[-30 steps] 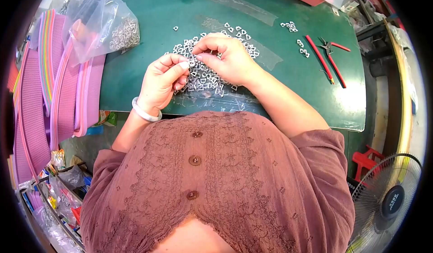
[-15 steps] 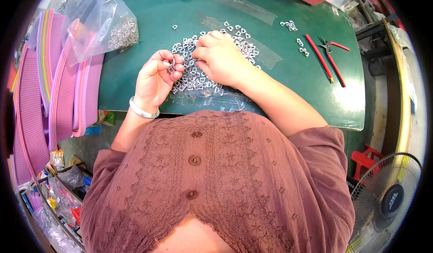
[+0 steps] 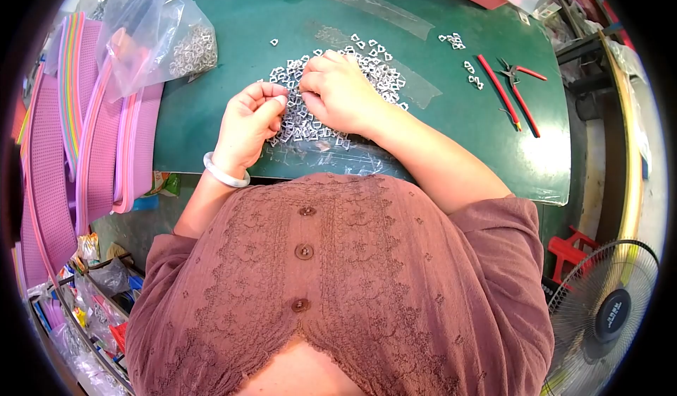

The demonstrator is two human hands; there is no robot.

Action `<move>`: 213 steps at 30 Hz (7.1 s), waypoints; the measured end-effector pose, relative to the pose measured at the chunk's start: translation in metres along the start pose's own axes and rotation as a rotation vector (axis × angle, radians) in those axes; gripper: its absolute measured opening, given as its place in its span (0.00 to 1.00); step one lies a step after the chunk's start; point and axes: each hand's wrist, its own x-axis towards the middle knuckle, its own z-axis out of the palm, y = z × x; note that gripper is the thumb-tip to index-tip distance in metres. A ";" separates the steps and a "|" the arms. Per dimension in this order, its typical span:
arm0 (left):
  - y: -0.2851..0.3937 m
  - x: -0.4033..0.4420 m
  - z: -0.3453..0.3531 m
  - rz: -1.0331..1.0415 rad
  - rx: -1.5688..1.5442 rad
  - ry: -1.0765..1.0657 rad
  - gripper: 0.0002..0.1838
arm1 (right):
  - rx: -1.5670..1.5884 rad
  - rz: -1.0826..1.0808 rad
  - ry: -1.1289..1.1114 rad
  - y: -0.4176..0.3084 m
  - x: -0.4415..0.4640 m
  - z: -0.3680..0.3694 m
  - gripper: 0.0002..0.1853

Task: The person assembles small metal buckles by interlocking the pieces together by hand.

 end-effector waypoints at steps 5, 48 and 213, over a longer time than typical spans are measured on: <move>-0.009 0.004 0.002 0.204 0.339 0.013 0.06 | 0.088 -0.017 -0.027 -0.006 0.001 -0.010 0.04; 0.004 -0.003 0.012 -0.110 -0.248 -0.023 0.05 | 0.733 0.343 -0.029 -0.003 -0.006 -0.017 0.09; 0.001 -0.001 -0.001 -0.163 -0.582 -0.195 0.14 | 0.270 0.042 -0.061 -0.009 0.009 -0.018 0.04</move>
